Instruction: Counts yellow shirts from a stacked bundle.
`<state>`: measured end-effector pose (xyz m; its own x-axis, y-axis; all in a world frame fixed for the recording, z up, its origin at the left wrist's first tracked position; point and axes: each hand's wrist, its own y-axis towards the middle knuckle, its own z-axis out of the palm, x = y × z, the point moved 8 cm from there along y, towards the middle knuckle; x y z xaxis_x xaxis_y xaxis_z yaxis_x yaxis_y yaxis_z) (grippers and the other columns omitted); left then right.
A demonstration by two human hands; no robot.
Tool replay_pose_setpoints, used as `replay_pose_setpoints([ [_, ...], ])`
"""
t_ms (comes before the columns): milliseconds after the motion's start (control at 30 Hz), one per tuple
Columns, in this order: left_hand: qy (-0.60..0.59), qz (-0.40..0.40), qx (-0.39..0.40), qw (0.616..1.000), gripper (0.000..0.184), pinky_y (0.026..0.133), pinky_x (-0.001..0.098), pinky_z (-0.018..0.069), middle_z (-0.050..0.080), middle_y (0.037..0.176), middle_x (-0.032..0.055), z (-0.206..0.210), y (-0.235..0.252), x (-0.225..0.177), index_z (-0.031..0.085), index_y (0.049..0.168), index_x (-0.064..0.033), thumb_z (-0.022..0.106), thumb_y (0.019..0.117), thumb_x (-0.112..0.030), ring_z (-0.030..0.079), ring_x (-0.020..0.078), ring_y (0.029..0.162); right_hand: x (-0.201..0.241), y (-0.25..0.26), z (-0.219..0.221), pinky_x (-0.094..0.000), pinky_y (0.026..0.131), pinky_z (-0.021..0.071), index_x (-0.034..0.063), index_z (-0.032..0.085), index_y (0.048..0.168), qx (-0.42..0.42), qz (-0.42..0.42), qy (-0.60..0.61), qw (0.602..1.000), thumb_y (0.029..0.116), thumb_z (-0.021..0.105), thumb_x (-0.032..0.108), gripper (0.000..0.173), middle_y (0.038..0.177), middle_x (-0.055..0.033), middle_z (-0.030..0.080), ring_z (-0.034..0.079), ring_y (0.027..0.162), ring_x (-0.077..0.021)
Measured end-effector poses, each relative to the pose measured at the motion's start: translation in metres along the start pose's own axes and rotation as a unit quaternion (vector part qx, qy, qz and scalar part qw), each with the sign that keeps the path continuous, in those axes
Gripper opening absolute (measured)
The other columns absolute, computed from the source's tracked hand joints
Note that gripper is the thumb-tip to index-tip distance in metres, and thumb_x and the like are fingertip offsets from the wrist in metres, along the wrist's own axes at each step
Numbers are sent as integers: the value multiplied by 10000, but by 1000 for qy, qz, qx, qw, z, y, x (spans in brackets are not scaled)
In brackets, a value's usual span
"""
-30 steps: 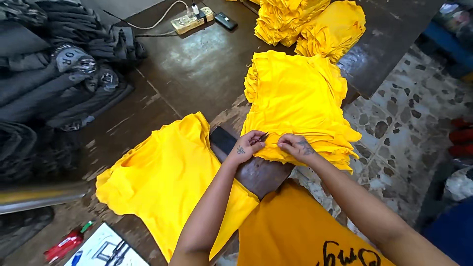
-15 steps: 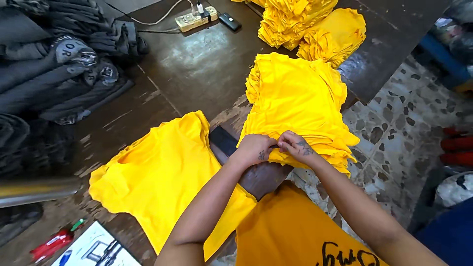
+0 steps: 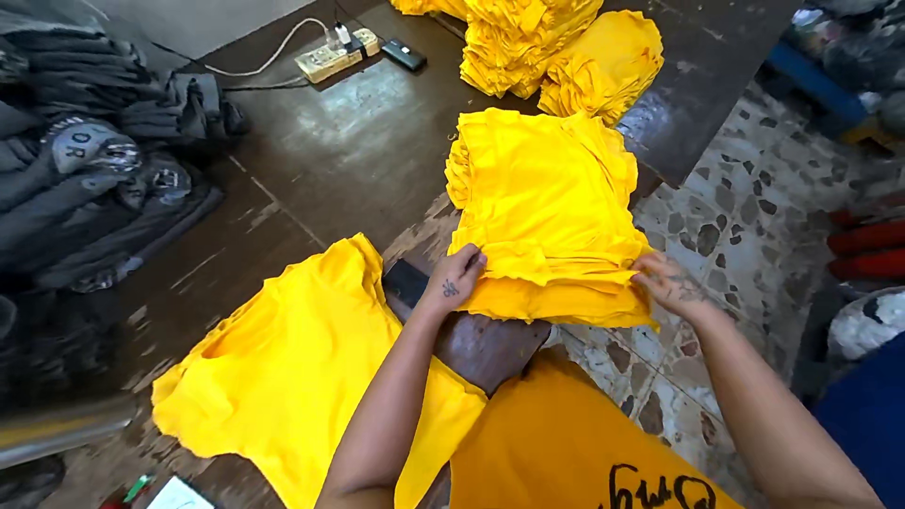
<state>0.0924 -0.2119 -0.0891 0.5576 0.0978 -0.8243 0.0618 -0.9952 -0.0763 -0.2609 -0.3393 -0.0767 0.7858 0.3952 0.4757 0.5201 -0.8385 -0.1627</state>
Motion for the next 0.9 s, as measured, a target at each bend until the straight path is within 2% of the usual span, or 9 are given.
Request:
replay_pose_setpoints([
  [67, -2, -6, -29, 1000, 291, 755, 497, 531, 640, 847, 173, -5, 26, 6, 632, 1066, 46, 458, 1090, -186, 646, 283, 792, -5, 23, -15, -629, 1038, 435, -59, 683, 1091, -35, 30, 26, 999, 1018, 597, 104, 199, 1301, -283, 594, 562, 1232, -456],
  [167, -1, -63, -21, 998, 357, 827, 543, 537, 663, 911, 193, 14, 54, 36, 632, 1106, 28, 498, 1087, -303, 665, 317, 868, -33, 58, 1, -672, 1071, 390, -39, 651, 1165, -29, 107, 13, 994, 1032, 599, 186, 266, 1423, -304, 496, 472, 1323, -499],
  [300, 35, 35, -77, 996, 485, 721, 494, 541, 667, 853, 176, 4, 15, -28, 665, 1136, 59, 696, 928, -378, 643, 297, 763, -44, 72, 17, -587, 1076, 422, -80, 570, 1258, -43, 136, 96, 985, 1069, 540, 212, 349, 1363, -311, 537, 529, 1287, -448],
  [333, 72, 53, -53, 995, 492, 727, 535, 553, 697, 891, 196, 7, 5, -46, 671, 1161, 54, 725, 905, -363, 676, 336, 787, -45, 69, 17, -573, 1080, 420, -78, 561, 1277, -43, 141, 120, 982, 1077, 527, 217, 358, 1364, -302, 544, 535, 1287, -433],
  [400, 140, 12, 65, 988, 430, 891, 616, 541, 725, 1113, 218, 24, 2, -53, 653, 1288, 6, 668, 978, -291, 710, 401, 1022, -51, 62, 21, -568, 1077, 428, -58, 552, 1299, -41, 155, 151, 975, 1087, 510, 243, 371, 1368, -277, 555, 545, 1285, -410],
  [467, 121, -8, 83, 989, 334, 935, 603, 523, 723, 1101, 228, 21, 10, -45, 678, 1242, 21, 585, 1031, -220, 703, 391, 1042, -53, 62, 25, -577, 1073, 426, -41, 551, 1300, -42, 163, 166, 972, 1092, 497, 268, 377, 1360, -268, 560, 544, 1283, -405],
  [600, 32, -20, 0, 999, 350, 793, 513, 525, 663, 845, 173, 5, 47, -14, 693, 1015, 32, 536, 1070, -277, 652, 285, 812, -57, 62, 26, -578, 1078, 418, -35, 569, 1292, -67, 176, 194, 963, 1089, 502, 301, 399, 1337, -274, 579, 547, 1280, -402],
  [733, -6, -138, -11, 990, 376, 880, 548, 514, 669, 976, 197, 27, 82, 43, 656, 1126, 12, 593, 1043, -349, 654, 322, 930, -67, 64, 30, -549, 1033, 444, -43, 595, 1218, -70, 208, 245, 944, 1040, 605, 317, 401, 1248, -276, 607, 581, 1190, -377],
  [900, -105, -143, -53, 983, 307, 866, 457, 533, 670, 1034, 183, 18, 64, 52, 618, 1222, 11, 544, 1073, -247, 650, 252, 909, -110, 52, 29, -433, 961, 515, 20, 631, 1287, -28, 217, 361, 907, 1038, 594, 152, 284, 1248, -171, 648, 631, 1103, -244],
])
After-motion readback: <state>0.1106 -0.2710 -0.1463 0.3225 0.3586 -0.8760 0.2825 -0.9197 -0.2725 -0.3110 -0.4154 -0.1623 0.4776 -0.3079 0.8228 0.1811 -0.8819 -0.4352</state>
